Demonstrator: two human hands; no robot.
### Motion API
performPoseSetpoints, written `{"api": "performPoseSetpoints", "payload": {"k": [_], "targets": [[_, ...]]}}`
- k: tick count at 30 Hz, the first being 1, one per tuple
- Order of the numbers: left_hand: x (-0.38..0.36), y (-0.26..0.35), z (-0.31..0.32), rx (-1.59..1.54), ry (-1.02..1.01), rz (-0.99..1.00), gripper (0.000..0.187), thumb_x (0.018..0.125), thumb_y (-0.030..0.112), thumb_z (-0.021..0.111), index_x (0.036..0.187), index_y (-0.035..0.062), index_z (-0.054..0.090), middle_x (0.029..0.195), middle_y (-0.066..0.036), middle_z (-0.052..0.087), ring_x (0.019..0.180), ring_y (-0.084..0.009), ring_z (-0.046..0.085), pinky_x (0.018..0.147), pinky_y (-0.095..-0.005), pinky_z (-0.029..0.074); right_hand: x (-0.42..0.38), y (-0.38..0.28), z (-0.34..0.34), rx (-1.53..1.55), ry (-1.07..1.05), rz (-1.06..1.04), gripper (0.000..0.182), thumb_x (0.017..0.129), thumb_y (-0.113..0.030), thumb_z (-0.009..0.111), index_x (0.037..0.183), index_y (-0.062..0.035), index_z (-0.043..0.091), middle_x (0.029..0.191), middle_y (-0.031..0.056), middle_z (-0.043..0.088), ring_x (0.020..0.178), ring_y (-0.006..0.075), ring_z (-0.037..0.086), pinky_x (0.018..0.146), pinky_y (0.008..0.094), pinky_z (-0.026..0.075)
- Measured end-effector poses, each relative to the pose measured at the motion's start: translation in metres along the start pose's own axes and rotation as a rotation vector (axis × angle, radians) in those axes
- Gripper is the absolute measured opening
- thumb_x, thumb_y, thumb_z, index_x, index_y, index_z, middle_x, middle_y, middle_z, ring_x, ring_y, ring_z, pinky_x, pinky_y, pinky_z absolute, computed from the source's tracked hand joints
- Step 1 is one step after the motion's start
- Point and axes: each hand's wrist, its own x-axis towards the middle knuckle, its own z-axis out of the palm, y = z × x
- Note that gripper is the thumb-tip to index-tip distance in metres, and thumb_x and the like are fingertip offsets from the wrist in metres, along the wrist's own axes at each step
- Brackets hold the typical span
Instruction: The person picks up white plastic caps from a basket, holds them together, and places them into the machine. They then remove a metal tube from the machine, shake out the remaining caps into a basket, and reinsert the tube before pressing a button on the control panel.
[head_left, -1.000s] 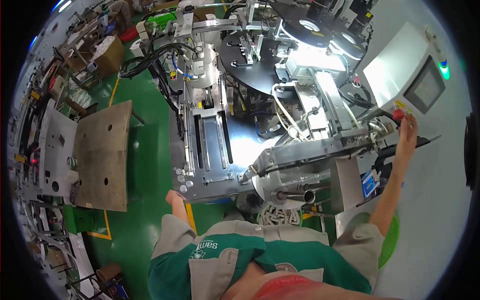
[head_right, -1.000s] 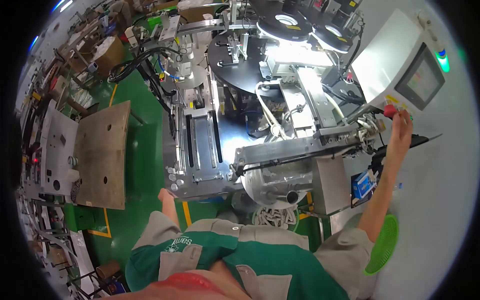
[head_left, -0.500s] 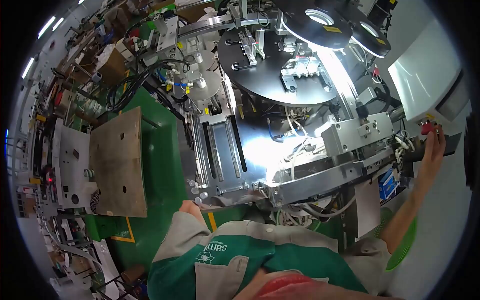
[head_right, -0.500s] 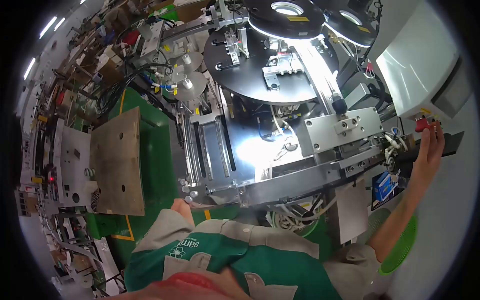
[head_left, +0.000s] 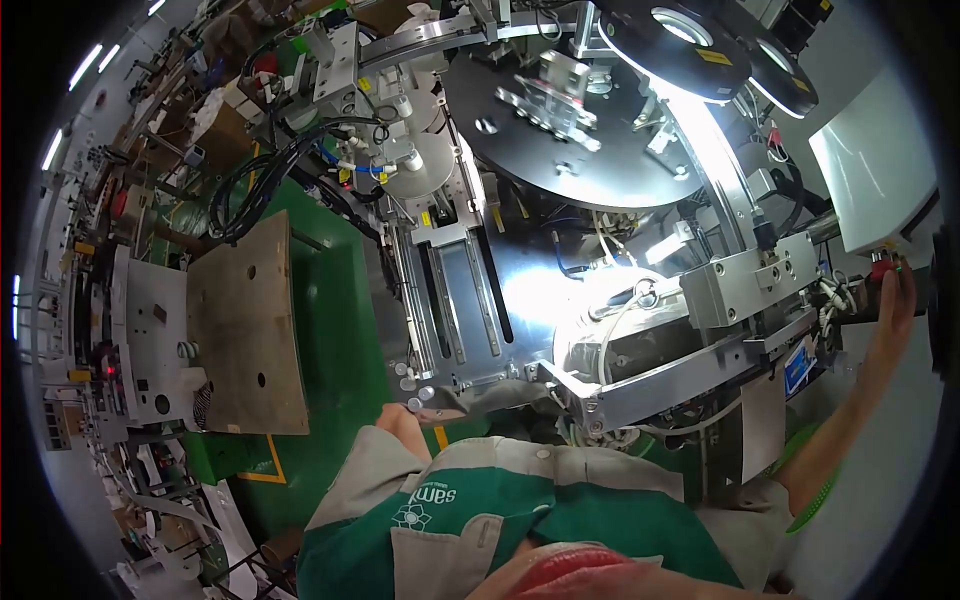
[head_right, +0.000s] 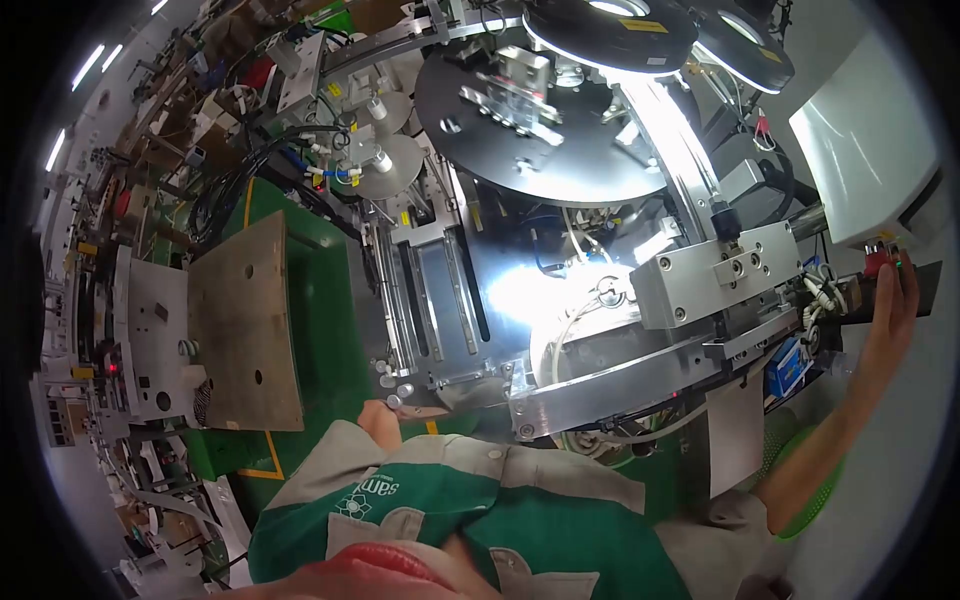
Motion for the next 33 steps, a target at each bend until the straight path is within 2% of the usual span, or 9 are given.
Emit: {"api": "performPoseSetpoints", "payload": {"k": [5,8,18,25,33], "targets": [[-0.003,0.001,-0.002,0.024,-0.017,0.028,0.021,0.078,0.014,0.056,0.073,-0.0021,0.067,0.075,-0.015,0.068,0.064,-0.0250,0.066,0.054,-0.0388,0.053,-0.001,-0.001,0.001,-0.046,0.040,0.026,0.049,0.090,-0.030,0.060,0.128,-0.0004,0.050,0.122,0.0114,0.057,0.114,0.0166,0.051,0.101,0.0287,0.034],[-0.003,0.002,-0.004,0.030,-0.024,0.042,0.021,0.078,0.014,0.056,0.074,-0.0021,0.067,0.076,-0.015,0.068,0.064,-0.0249,0.066,0.054,-0.0387,0.053,-0.002,-0.003,0.003,-0.105,0.061,0.003,0.050,0.092,-0.032,0.058,0.128,0.0003,0.050,0.124,0.0092,0.056,0.114,0.0159,0.051,0.099,0.0273,0.035],[-0.009,0.004,-0.005,0.064,-0.046,0.064,0.020,0.079,0.015,0.057,0.078,-0.0024,0.068,0.078,-0.015,0.068,0.066,-0.0247,0.067,0.055,-0.0383,0.053,-0.001,-0.006,0.000,-0.109,-0.008,-0.007,0.048,0.093,-0.031,0.056,0.130,-0.0014,0.048,0.129,0.0091,0.051,0.120,0.0166,0.047,0.102,0.0288,0.033],[-0.010,0.003,-0.001,0.095,-0.067,0.085,0.020,0.079,0.015,0.058,0.080,-0.0026,0.068,0.079,-0.014,0.068,0.067,-0.0246,0.067,0.055,-0.0381,0.054,-0.004,-0.010,0.004,-0.119,0.033,-0.003,0.046,0.092,-0.032,0.056,0.128,-0.0030,0.052,0.127,0.0083,0.054,0.119,0.0164,0.048,0.102,0.0290,0.032],[-0.015,0.005,-0.006,0.113,-0.078,0.106,0.020,0.080,0.015,0.059,0.083,-0.0027,0.068,0.081,-0.014,0.068,0.069,-0.0244,0.067,0.055,-0.0378,0.054,-0.005,-0.012,0.005,-0.110,0.067,0.001,0.047,0.090,-0.031,0.060,0.126,-0.0018,0.052,0.121,0.0089,0.057,0.112,0.0157,0.052,0.098,0.0276,0.037]]}}
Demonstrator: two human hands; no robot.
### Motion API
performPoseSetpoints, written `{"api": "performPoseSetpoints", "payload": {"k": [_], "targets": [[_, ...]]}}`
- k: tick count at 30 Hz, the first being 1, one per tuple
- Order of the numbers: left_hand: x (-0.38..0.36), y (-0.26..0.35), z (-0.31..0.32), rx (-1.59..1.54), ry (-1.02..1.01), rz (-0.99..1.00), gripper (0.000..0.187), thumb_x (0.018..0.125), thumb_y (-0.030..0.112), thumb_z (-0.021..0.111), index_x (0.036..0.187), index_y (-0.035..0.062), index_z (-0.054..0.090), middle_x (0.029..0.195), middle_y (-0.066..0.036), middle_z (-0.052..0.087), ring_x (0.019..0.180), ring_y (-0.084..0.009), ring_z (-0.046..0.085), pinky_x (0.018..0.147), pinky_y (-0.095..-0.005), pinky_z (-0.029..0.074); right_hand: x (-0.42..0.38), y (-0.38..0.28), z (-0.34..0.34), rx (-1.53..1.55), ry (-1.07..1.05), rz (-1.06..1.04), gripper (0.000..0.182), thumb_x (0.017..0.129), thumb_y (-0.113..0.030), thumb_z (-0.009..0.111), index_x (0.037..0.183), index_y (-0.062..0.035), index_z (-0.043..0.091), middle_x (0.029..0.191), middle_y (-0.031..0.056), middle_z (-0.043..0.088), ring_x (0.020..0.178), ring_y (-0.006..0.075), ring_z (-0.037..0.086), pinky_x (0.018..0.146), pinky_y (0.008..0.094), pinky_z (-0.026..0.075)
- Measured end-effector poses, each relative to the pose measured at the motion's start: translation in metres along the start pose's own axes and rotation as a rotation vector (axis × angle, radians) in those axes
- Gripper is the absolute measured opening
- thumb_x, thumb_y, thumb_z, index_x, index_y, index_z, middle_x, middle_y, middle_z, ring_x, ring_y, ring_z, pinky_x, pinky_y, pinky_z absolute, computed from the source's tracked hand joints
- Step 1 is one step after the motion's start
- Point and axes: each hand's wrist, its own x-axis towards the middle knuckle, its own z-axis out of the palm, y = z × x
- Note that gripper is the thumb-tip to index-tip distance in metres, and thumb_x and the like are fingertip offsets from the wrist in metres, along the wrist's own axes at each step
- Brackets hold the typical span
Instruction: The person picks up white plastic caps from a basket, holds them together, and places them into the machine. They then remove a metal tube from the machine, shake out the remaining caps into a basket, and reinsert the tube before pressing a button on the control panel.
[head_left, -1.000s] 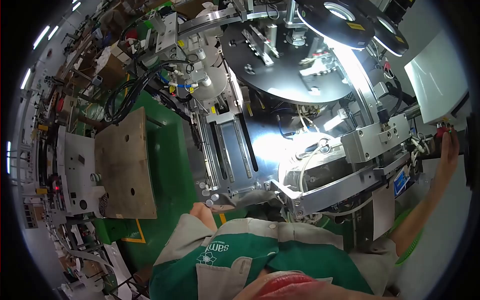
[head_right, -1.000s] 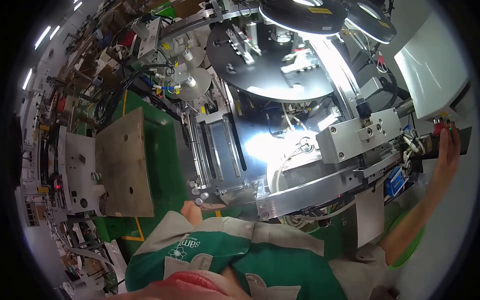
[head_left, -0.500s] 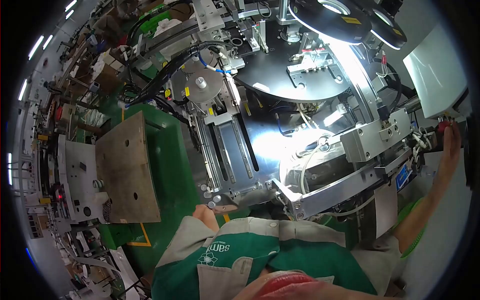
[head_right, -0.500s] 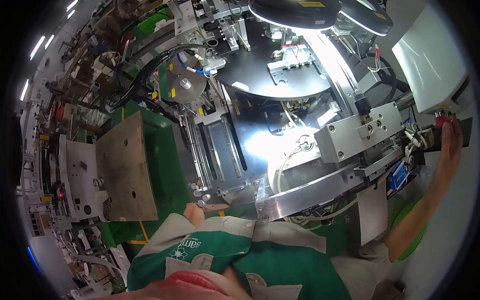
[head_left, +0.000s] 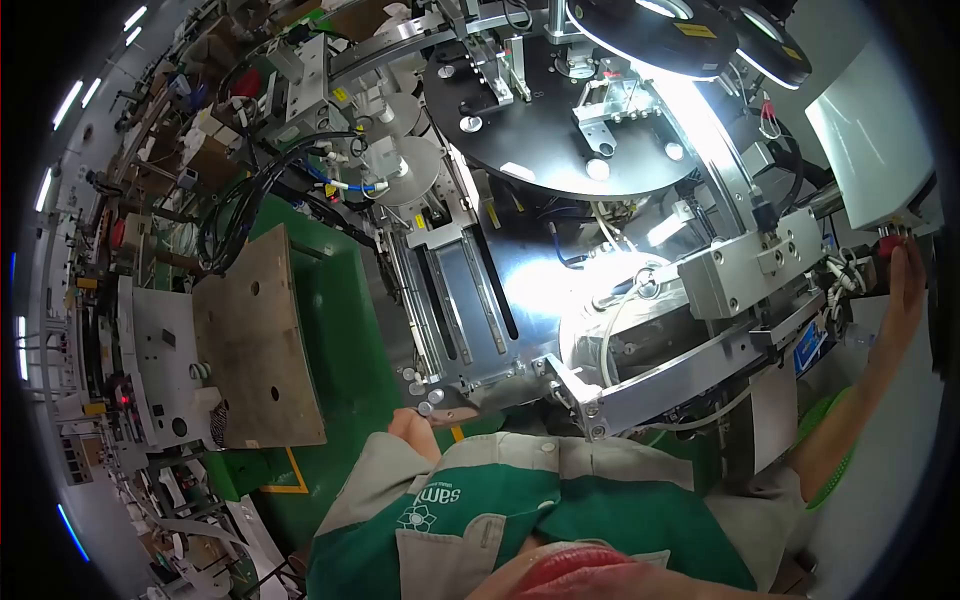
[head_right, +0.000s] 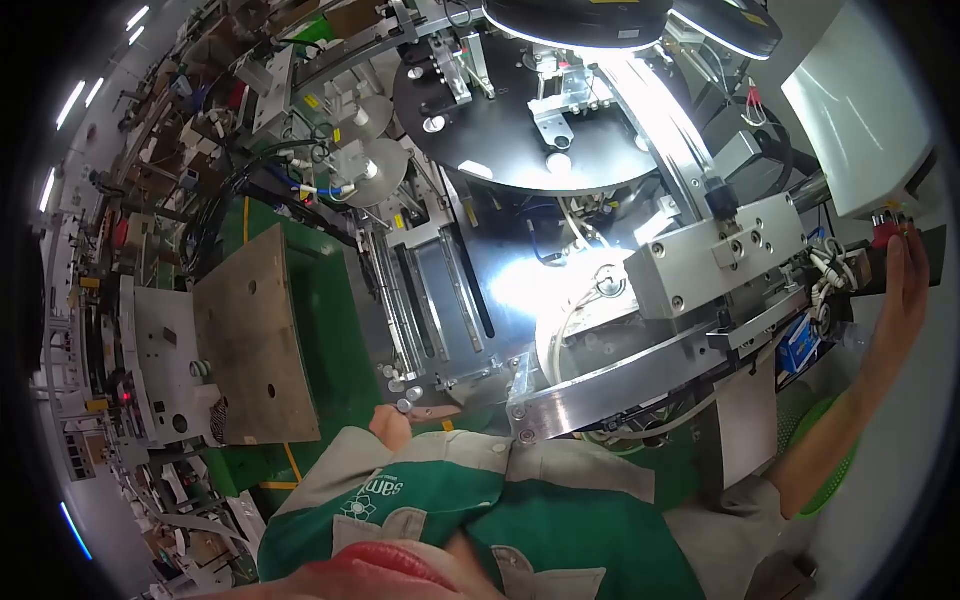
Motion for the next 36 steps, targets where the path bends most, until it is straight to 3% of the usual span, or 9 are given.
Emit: {"api": "performPoseSetpoints", "payload": {"k": [3,7,16,21,22,24,27,30,36], "targets": [[0.000,0.000,0.001,0.007,-0.007,0.005,0.020,0.080,0.015,0.059,0.084,-0.0028,0.068,0.082,-0.014,0.068,0.069,-0.0243,0.068,0.055,-0.0377,0.054,-0.001,-0.001,0.001,0.015,0.006,-0.008,0.046,0.090,-0.030,0.061,0.126,-0.0022,0.053,0.120,0.0094,0.058,0.111,0.0159,0.053,0.097,0.0276,0.038],[0.000,-0.001,0.001,0.020,-0.008,0.013,0.021,0.080,0.015,0.060,0.085,-0.0029,0.069,0.083,-0.014,0.068,0.070,-0.0243,0.068,0.055,-0.0376,0.054,-0.005,-0.003,0.007,0.113,0.045,-0.005,0.047,0.089,-0.024,0.063,0.124,0.0043,0.051,0.119,0.0115,0.058,0.111,0.0158,0.054,0.100,0.0299,0.040],[-0.004,-0.005,-0.001,0.041,-0.026,0.089,0.021,0.080,0.015,0.061,0.088,-0.0031,0.069,0.085,-0.014,0.069,0.072,-0.0241,0.068,0.056,-0.0373,0.054,0.004,0.011,-0.008,-0.008,-0.045,-0.026,0.049,0.088,-0.029,0.063,0.124,0.0013,0.053,0.115,0.0095,0.060,0.109,0.0151,0.054,0.098,0.0275,0.037],[-0.011,-0.015,-0.004,-0.027,-0.094,0.247,0.022,0.081,0.015,0.061,0.090,-0.0032,0.069,0.086,-0.013,0.069,0.073,-0.0240,0.068,0.056,-0.0371,0.055,0.008,0.019,-0.010,0.009,-0.040,-0.081,0.048,0.088,-0.029,0.063,0.125,-0.0002,0.053,0.117,0.0096,0.060,0.111,0.0151,0.053,0.099,0.0277,0.036],[-0.013,-0.012,-0.002,-0.040,-0.075,0.183,0.022,0.081,0.015,0.061,0.090,-0.0033,0.069,0.086,-0.013,0.069,0.073,-0.0240,0.068,0.056,-0.0371,0.055,0.008,0.018,-0.012,-0.121,-0.056,-0.085,0.047,0.088,-0.029,0.064,0.124,0.0000,0.053,0.118,0.0101,0.059,0.113,0.0152,0.053,0.099,0.0276,0.036],[-0.015,0.025,0.003,0.005,0.081,-0.296,0.023,0.079,0.013,0.064,0.092,-0.0050,0.068,0.088,-0.013,0.069,0.074,-0.0216,0.068,0.056,-0.0352,0.055,0.010,0.022,-0.011,-0.059,-0.052,-0.066,0.048,0.088,-0.029,0.064,0.125,0.0001,0.053,0.117,0.0107,0.060,0.112,0.0150,0.054,0.098,0.0273,0.038],[0.022,0.002,0.022,0.280,0.033,-0.193,0.022,0.079,0.012,0.063,0.089,-0.0073,0.067,0.087,-0.014,0.069,0.074,-0.0228,0.068,0.057,-0.0358,0.055,0.011,0.022,-0.009,-0.082,-0.035,-0.039,0.048,0.088,-0.028,0.064,0.125,0.0000,0.052,0.117,0.0108,0.060,0.111,0.0150,0.054,0.097,0.0273,0.039],[-0.023,0.030,0.000,-0.396,0.203,-0.451,0.021,0.079,0.011,0.062,0.086,-0.0084,0.067,0.087,-0.016,0.069,0.074,-0.0245,0.068,0.055,-0.0375,0.055,0.011,0.020,-0.011,-0.104,-0.049,-0.073,0.048,0.088,-0.028,0.063,0.125,-0.0005,0.053,0.117,0.0111,0.060,0.112,0.0149,0.054,0.099,0.0277,0.037],[0.019,0.002,0.026,-0.034,0.176,-0.290,0.020,0.080,0.010,0.058,0.084,-0.0090,0.066,0.084,-0.017,0.068,0.072,-0.0268,0.068,0.051,-0.0404,0.053,0.012,0.027,-0.012,-0.104,-0.055,-0.085,0.048,0.088,-0.030,0.064,0.125,-0.0013,0.053,0.120,0.0107,0.059,0.114,0.0153,0.053,0.101,0.0280,0.035]]}}
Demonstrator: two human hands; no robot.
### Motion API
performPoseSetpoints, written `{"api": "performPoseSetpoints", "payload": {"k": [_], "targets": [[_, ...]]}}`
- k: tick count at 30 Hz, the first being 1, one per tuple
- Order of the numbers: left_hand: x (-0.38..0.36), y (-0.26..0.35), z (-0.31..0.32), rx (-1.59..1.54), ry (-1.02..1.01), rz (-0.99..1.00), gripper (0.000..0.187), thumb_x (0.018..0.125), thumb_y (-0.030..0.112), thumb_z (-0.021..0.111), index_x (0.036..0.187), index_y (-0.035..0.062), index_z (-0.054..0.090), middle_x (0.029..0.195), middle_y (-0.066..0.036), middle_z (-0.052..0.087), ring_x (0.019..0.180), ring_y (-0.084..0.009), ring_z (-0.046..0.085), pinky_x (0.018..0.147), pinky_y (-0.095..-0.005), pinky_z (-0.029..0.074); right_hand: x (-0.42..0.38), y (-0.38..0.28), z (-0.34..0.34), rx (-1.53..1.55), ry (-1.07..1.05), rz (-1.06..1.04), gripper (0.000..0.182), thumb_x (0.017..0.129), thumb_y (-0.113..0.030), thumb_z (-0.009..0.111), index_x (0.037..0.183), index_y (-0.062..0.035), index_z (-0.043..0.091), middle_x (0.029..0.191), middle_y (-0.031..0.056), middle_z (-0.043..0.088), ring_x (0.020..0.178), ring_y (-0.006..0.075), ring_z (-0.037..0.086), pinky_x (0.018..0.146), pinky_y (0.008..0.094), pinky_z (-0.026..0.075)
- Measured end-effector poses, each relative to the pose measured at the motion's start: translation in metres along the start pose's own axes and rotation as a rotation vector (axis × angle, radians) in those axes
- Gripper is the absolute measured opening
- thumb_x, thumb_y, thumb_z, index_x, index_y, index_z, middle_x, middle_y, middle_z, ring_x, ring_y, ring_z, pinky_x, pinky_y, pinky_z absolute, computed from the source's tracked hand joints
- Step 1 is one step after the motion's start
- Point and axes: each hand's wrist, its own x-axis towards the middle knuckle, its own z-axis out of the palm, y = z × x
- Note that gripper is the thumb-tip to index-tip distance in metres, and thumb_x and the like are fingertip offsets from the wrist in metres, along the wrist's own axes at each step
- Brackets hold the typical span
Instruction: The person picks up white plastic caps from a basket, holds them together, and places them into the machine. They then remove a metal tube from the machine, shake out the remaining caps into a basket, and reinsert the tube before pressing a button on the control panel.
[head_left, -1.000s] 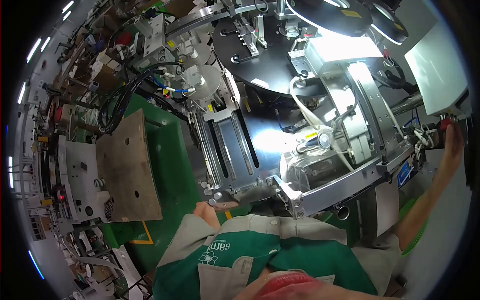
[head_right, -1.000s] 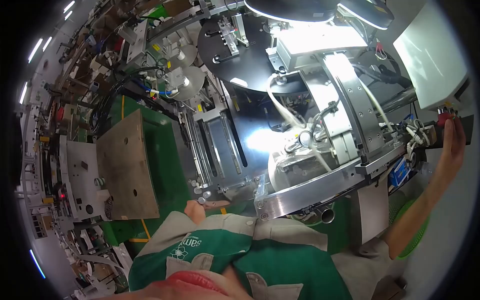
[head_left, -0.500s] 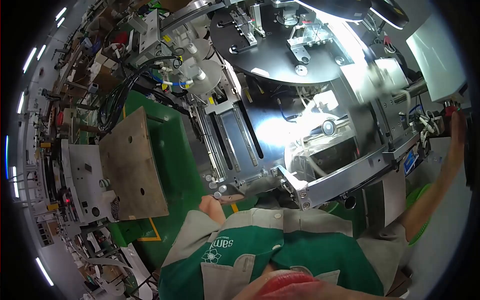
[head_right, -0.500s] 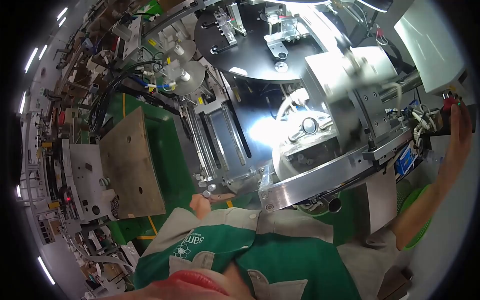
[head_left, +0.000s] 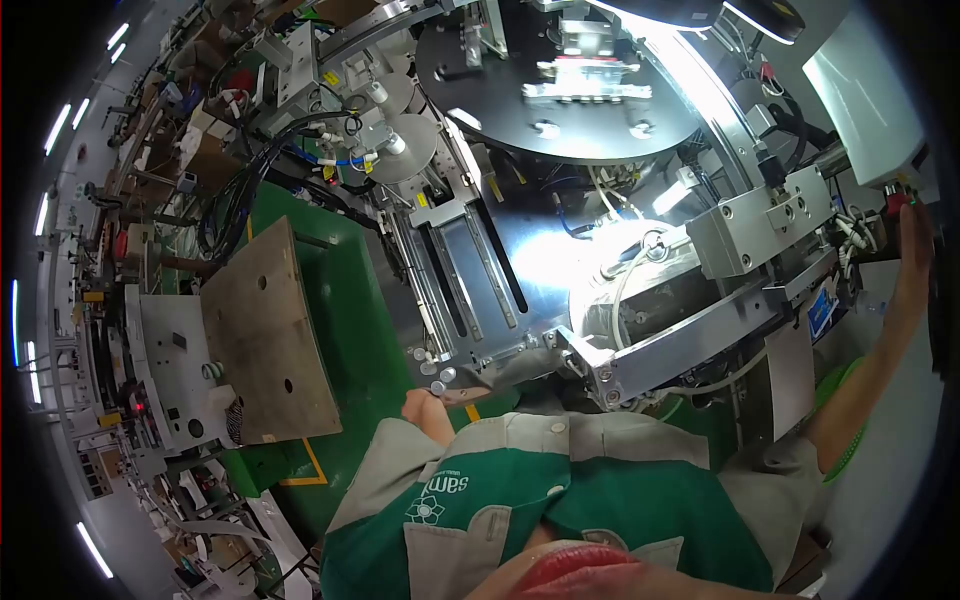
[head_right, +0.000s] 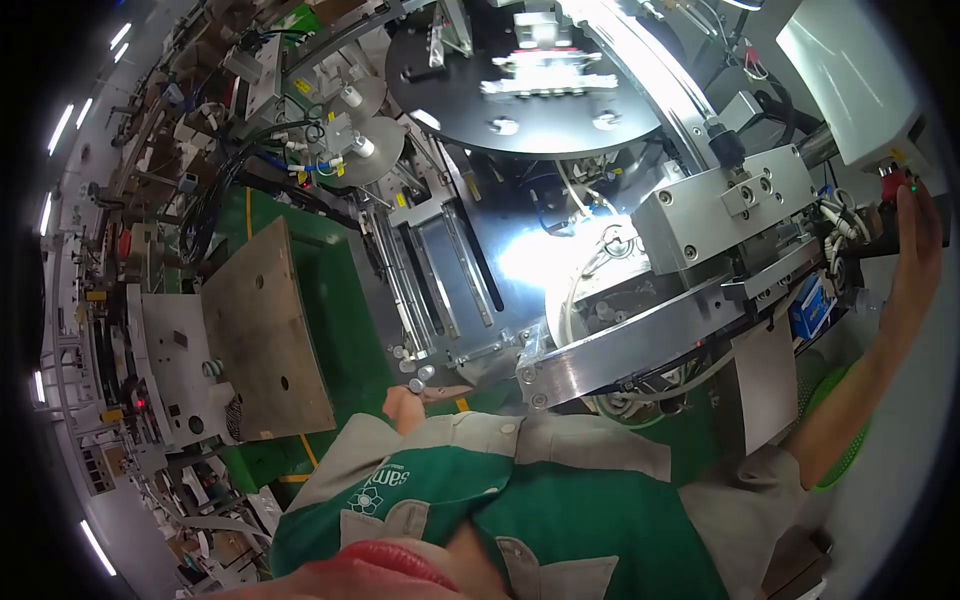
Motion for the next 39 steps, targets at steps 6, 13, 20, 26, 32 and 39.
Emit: {"api": "performPoseSetpoints", "payload": {"k": [6,13,20,26,32,39], "targets": [[-0.017,0.011,-0.010,-0.409,0.048,-0.292,0.026,0.083,0.016,0.055,0.089,-0.0059,0.066,0.089,-0.017,0.068,0.074,-0.0292,0.068,0.058,-0.0426,0.053,0.003,0.006,-0.001,0.012,-0.016,-0.041,0.049,0.087,-0.030,0.064,0.125,-0.0013,0.053,0.121,0.0100,0.058,0.113,0.0153,0.053,0.101,0.0283,0.035],[-0.027,0.008,-0.016,-0.371,0.087,-0.197,0.030,0.085,0.021,0.052,0.091,-0.0045,0.067,0.091,-0.018,0.068,0.081,-0.0320,0.067,0.066,-0.0428,0.052,0.001,0.001,0.004,0.098,0.020,0.020,0.049,0.087,-0.029,0.065,0.125,-0.0003,0.053,0.119,0.0093,0.059,0.112,0.0143,0.054,0.096,0.0274,0.041],[-0.041,0.012,-0.022,-0.336,0.107,-0.209,0.029,0.085,0.020,0.055,0.092,-0.0053,0.067,0.093,-0.016,0.068,0.083,-0.0280,0.068,0.064,-0.0394,0.053,0.000,-0.001,0.004,0.075,0.031,0.019,0.048,0.088,-0.030,0.064,0.124,-0.0017,0.054,0.117,0.0092,0.060,0.111,0.0136,0.054,0.097,0.0271,0.039],[-0.060,0.010,-0.041,0.102,-0.060,0.157,0.024,0.084,0.016,0.059,0.092,-0.0050,0.067,0.092,-0.015,0.068,0.080,-0.0256,0.068,0.062,-0.0370,0.054,-0.001,-0.001,0.003,0.124,0.001,-0.015,0.046,0.088,-0.029,0.063,0.124,-0.0011,0.054,0.119,0.0083,0.059,0.111,0.0138,0.054,0.097,0.0273,0.040],[-0.032,0.007,-0.022,-0.189,0.019,-0.092,0.023,0.082,0.016,0.060,0.089,-0.0042,0.068,0.091,-0.015,0.068,0.079,-0.0259,0.068,0.062,-0.0377,0.053,0.000,0.001,0.000,0.088,-0.021,-0.051,0.047,0.088,-0.030,0.064,0.123,-0.0005,0.055,0.116,0.0091,0.060,0.108,0.0134,0.055,0.095,0.0260,0.040],[-0.019,0.005,-0.012,-0.262,0.045,-0.139,0.022,0.079,0.017,0.062,0.085,-0.0035,0.068,0.089,-0.015,0.069,0.078,-0.0260,0.068,0.062,-0.0381,0.052,-0.001,0.005,0.003,0.071,-0.056,0.024,0.036,0.097,-0.023,0.044,0.130,-0.0129,0.053,0.131,0.0109,0.049,0.125,0.0183,0.044,0.105,0.0302,0.033]]}}
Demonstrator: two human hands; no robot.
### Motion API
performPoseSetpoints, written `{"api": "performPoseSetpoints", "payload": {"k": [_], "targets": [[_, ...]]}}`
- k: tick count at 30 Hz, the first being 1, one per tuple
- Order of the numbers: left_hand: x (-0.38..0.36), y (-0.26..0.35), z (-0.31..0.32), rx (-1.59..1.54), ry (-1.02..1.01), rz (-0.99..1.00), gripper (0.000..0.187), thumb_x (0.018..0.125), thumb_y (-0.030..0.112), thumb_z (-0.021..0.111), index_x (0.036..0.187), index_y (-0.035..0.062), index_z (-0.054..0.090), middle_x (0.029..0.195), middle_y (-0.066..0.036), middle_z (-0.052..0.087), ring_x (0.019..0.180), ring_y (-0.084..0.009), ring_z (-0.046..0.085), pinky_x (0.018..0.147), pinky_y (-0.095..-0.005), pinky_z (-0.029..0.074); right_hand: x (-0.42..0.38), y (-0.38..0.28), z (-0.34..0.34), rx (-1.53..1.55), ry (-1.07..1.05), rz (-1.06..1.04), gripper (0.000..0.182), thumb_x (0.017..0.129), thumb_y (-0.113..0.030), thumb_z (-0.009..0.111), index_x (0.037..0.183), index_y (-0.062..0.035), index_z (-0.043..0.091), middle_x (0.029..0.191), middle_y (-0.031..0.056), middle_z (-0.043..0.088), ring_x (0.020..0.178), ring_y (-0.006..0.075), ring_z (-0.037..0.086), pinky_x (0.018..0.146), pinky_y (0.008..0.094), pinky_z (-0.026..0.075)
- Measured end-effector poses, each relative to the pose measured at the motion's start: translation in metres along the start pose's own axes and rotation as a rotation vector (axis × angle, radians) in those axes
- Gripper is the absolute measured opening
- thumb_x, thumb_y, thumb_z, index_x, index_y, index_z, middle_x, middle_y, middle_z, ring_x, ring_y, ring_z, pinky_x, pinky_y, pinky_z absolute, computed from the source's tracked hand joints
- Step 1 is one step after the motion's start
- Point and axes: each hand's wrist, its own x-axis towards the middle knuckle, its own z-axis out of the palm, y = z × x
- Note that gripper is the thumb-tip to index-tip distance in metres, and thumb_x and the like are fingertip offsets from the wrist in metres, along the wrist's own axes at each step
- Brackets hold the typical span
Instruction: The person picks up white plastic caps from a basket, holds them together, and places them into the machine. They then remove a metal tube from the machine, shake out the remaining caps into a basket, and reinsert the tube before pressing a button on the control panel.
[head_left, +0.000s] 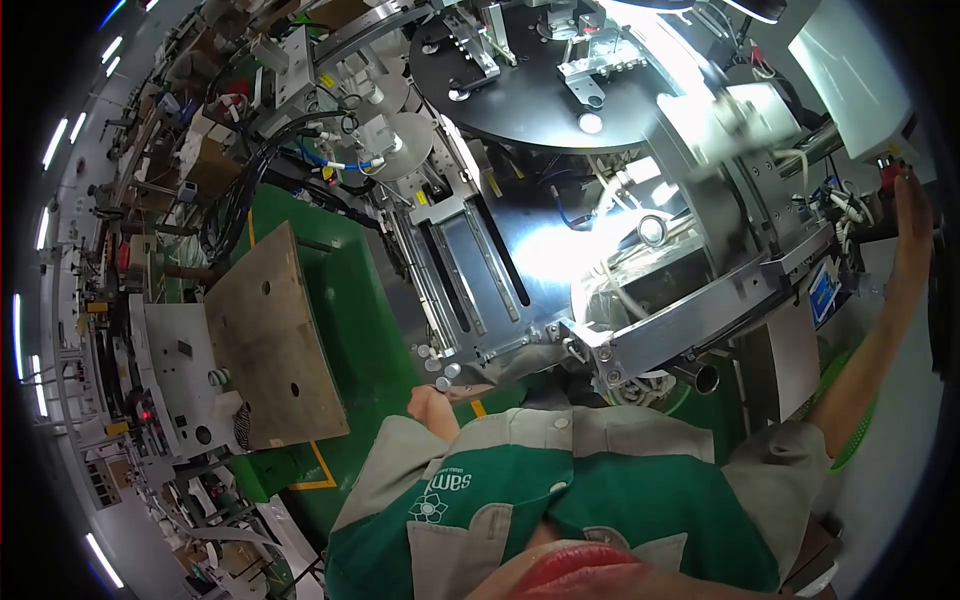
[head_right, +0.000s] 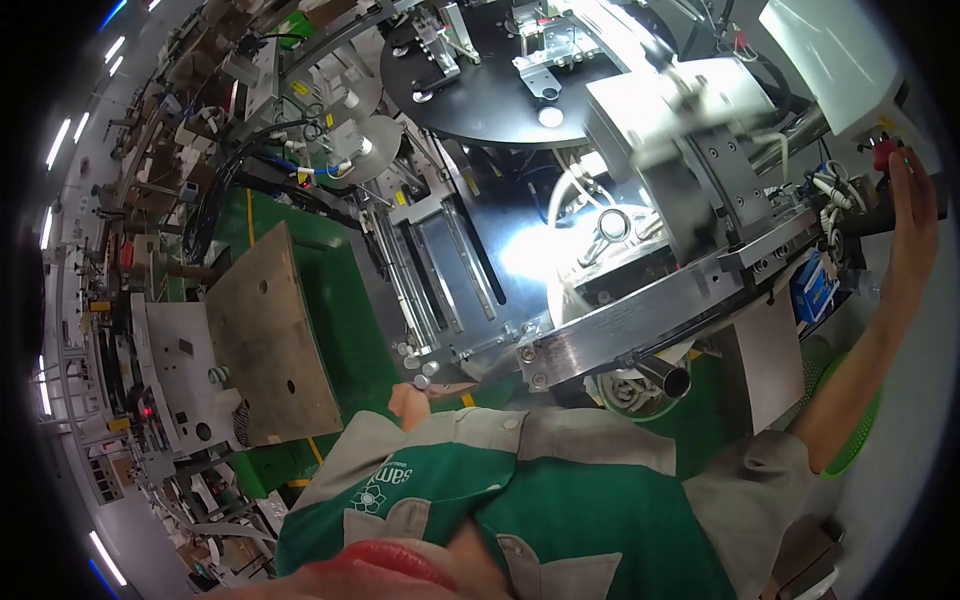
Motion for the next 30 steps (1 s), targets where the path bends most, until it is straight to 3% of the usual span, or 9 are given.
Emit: {"api": "performPoseSetpoints", "payload": {"k": [2,4,9,13,17,20,24,25,30], "targets": [[0.004,-0.003,0.000,-0.022,0.001,0.001,0.022,0.078,0.017,0.062,0.084,-0.0033,0.068,0.088,-0.015,0.069,0.078,-0.0260,0.068,0.062,-0.0382,0.051,-0.004,-0.016,0.006,0.077,0.047,0.098,0.036,0.096,-0.023,0.046,0.129,-0.0129,0.054,0.130,0.0111,0.050,0.124,0.0180,0.045,0.104,0.0293,0.033],[-0.003,-0.001,-0.005,-0.021,-0.071,0.011,0.020,0.077,0.016,0.063,0.081,-0.0033,0.069,0.086,-0.015,0.069,0.077,-0.0260,0.068,0.062,-0.0381,0.051,-0.006,-0.024,0.002,0.057,0.045,-0.012,0.045,0.087,-0.029,0.064,0.121,-0.0001,0.056,0.113,0.0082,0.062,0.107,0.0131,0.055,0.096,0.0258,0.038],[0.026,-0.020,0.001,0.308,-0.189,0.367,0.017,0.074,0.013,0.065,0.085,0.0010,0.071,0.082,-0.013,0.069,0.077,-0.0251,0.068,0.061,-0.0377,0.052,-0.003,-0.017,0.005,0.118,0.098,0.020,0.046,0.086,-0.032,0.066,0.119,-0.0010,0.058,0.112,0.0083,0.062,0.108,0.0137,0.056,0.096,0.0253,0.037],[0.012,-0.002,0.006,-0.024,-0.042,-0.064,0.018,0.071,0.010,0.068,0.089,0.0057,0.072,0.082,-0.014,0.069,0.078,-0.0253,0.068,0.064,-0.0372,0.052,-0.004,-0.018,0.006,0.097,0.115,0.053,0.047,0.085,-0.034,0.067,0.118,-0.0024,0.059,0.111,0.0086,0.062,0.106,0.0135,0.057,0.096,0.0246,0.037],[-0.026,-0.006,-0.028,0.466,-0.150,0.513,0.021,0.069,0.008,0.070,0.090,0.0074,0.072,0.087,-0.016,0.069,0.083,-0.0255,0.068,0.067,-0.0372,0.052,-0.002,-0.016,0.003,0.105,0.067,0.093,0.047,0.089,-0.030,0.062,0.123,0.0014,0.055,0.123,0.0089,0.057,0.115,0.0136,0.050,0.101,0.0272,0.036],[-0.038,0.002,-0.032,0.539,-0.160,0.452,0.025,0.067,0.008,0.073,0.092,0.0090,0.073,0.091,-0.013,0.069,0.084,-0.0260,0.068,0.069,-0.0369,0.052,-0.002,-0.009,0.005,0.071,0.127,0.021,0.047,0.084,-0.040,0.065,0.117,-0.0069,0.062,0.102,0.0047,0.065,0.105,0.0117,0.056,0.096,0.0239,0.034],[-0.025,0.004,-0.022,0.657,-0.127,0.433,0.025,0.067,0.009,0.074,0.092,0.0105,0.073,0.093,-0.011,0.070,0.085,-0.0254,0.068,0.070,-0.0360,0.052,-0.002,-0.008,0.005,0.075,0.123,0.029,0.048,0.084,-0.041,0.065,0.118,-0.0067,0.062,0.102,0.0047,0.066,0.104,0.0122,0.057,0.096,0.0248,0.035],[-0.052,0.002,-0.046,0.597,-0.210,0.609,0.024,0.067,0.011,0.074,0.092,0.0107,0.073,0.093,-0.011,0.070,0.085,-0.0254,0.068,0.070,-0.0360,0.052,-0.002,-0.008,0.005,0.086,0.120,0.023,0.048,0.084,-0.041,0.065,0.118,-0.0067,0.062,0.103,0.0048,0.066,0.104,0.0123,0.057,0.096,0.0249,0.035],[-0.051,-0.002,-0.047,0.648,-0.177,0.716,0.024,0.068,0.014,0.075,0.091,0.0099,0.073,0.092,-0.012,0.070,0.085,-0.0271,0.068,0.072,-0.0369,0.052,-0.001,-0.007,0.004,0.077,0.112,0.017,0.047,0.084,-0.039,0.065,0.118,-0.0067,0.062,0.106,0.0063,0.065,0.105,0.0127,0.057,0.096,0.0243,0.036]]}}
